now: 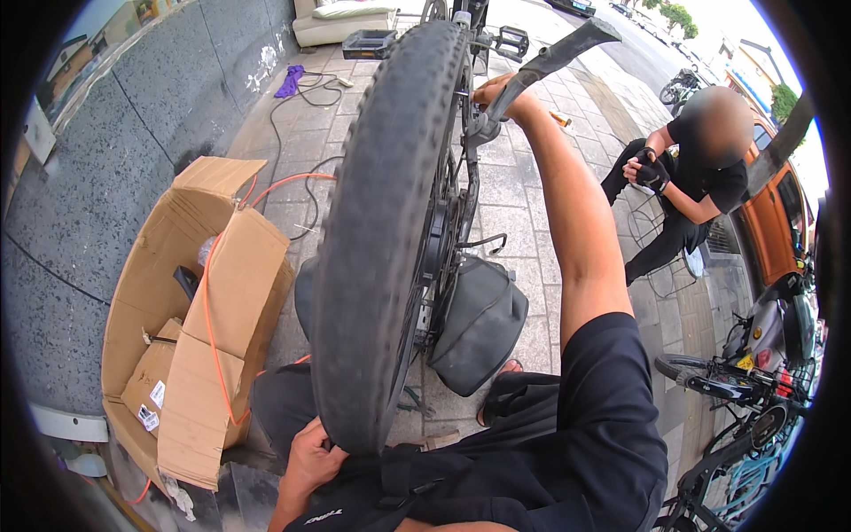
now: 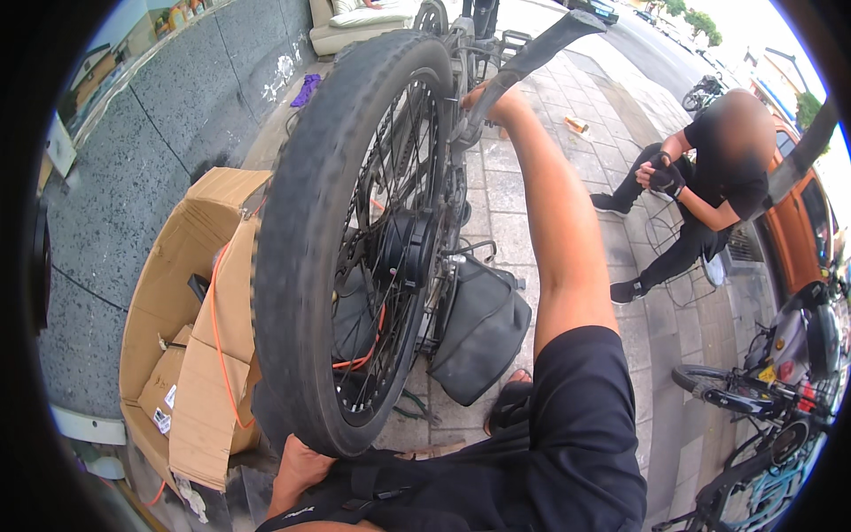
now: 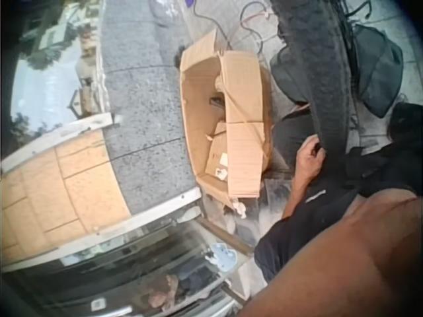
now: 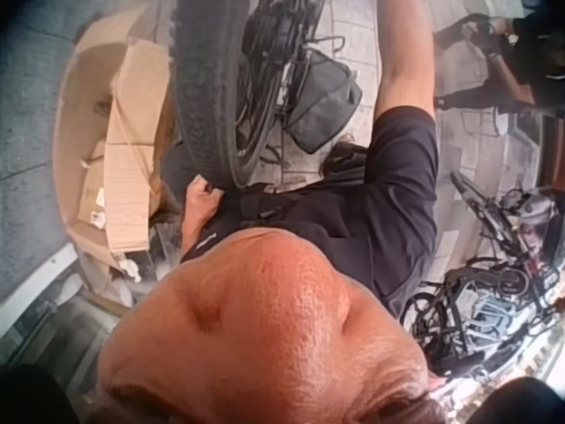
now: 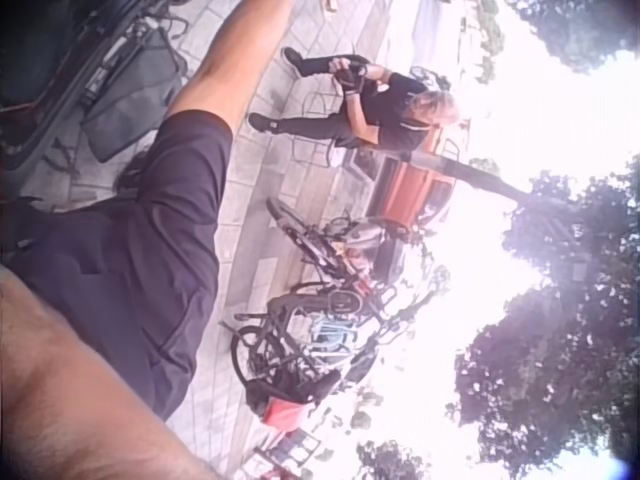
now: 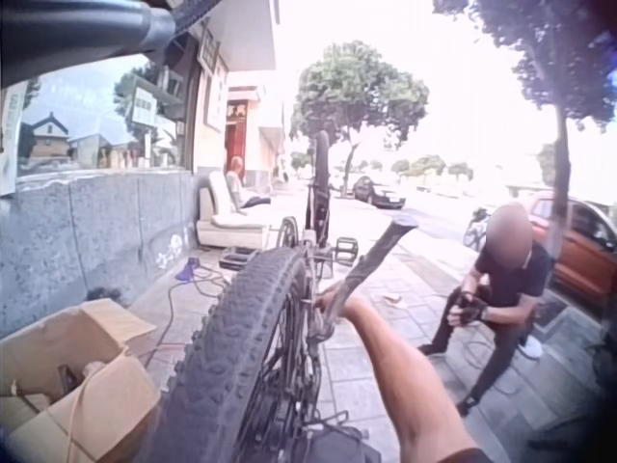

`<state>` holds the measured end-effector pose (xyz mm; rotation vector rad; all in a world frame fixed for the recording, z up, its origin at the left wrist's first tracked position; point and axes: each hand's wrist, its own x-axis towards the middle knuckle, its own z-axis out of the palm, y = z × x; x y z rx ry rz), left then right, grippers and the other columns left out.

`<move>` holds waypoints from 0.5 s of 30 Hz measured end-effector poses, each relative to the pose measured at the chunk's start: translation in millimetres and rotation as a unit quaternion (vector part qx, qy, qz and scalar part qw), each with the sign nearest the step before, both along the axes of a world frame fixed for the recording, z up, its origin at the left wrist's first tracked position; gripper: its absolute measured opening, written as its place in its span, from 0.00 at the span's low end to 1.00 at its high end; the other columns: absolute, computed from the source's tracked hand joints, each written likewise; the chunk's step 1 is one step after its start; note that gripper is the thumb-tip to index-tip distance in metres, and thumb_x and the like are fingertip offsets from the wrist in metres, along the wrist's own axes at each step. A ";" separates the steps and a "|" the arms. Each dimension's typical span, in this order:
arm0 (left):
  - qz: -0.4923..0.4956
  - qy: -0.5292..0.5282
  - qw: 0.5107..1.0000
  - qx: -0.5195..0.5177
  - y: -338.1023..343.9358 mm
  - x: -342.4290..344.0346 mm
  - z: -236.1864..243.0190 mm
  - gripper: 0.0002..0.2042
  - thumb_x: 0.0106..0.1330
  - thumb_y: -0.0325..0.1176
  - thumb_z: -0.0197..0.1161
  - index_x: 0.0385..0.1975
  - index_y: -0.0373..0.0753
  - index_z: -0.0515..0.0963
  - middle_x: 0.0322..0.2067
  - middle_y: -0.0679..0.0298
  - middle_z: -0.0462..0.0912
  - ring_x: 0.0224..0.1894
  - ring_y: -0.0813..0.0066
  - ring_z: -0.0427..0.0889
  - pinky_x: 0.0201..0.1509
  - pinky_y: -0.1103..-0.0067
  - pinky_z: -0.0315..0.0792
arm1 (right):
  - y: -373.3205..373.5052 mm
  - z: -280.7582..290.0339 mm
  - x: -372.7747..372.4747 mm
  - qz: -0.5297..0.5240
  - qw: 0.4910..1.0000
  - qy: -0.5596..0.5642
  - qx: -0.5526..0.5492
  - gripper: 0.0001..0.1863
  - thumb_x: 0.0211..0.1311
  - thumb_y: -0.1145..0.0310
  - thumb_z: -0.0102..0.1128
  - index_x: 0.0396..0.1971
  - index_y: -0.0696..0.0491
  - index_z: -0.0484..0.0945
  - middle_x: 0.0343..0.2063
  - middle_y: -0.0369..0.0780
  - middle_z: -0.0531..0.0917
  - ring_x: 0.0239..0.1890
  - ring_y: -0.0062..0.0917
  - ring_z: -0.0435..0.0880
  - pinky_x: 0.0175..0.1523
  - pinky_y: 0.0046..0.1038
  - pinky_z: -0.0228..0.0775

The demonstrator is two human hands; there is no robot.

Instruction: The person sits on the sidewalk and works on a bicycle wheel, repeatedly inserting and adjusting small circular components into the tire bead. The person rotates the wheel and uses both hands to manipulate the tire and components.

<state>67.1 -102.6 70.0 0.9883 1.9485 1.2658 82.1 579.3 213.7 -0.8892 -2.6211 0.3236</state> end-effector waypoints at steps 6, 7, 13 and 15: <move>0.053 0.002 0.997 0.054 1.5 -15.2 13.6 0.16 0.57 0.23 0.74 0.45 0.30 0.83 0.44 0.60 0.85 0.22 0.88 0.70 0.29 0.87 0.67 | -6.2 3.4 -3.3 0.017 1.000 -0.015 -0.008 0.17 0.62 0.58 0.66 0.43 0.55 0.88 0.38 0.42 0.90 0.37 0.29 0.89 0.46 0.31 0.82; 0.063 -0.032 0.993 0.089 1.6 -17.0 10.3 0.18 0.57 0.28 0.77 0.46 0.28 0.82 0.45 0.56 0.85 0.23 0.88 0.71 0.31 0.87 0.67 | 2.4 -1.5 -2.2 0.001 0.999 0.003 -0.048 0.19 0.59 0.56 0.68 0.44 0.54 0.88 0.40 0.43 0.89 0.41 0.31 0.89 0.45 0.34 0.83; 0.018 -0.076 0.976 0.203 5.0 -21.1 29.2 0.24 0.54 0.36 0.83 0.45 0.28 0.83 0.47 0.53 0.84 0.23 0.87 0.71 0.29 0.87 0.66 | 5.4 -1.8 -2.2 -0.025 0.994 0.029 -0.106 0.20 0.56 0.55 0.69 0.44 0.53 0.88 0.42 0.45 0.89 0.43 0.34 0.89 0.38 0.40 0.85; 0.010 -0.093 0.972 0.218 5.6 -19.7 33.1 0.26 0.51 0.38 0.84 0.45 0.29 0.83 0.47 0.53 0.84 0.23 0.87 0.70 0.29 0.87 0.65 | 2.9 -0.4 -2.4 -0.031 0.993 0.028 -0.112 0.20 0.56 0.55 0.69 0.44 0.53 0.88 0.43 0.45 0.89 0.43 0.34 0.89 0.36 0.41 0.86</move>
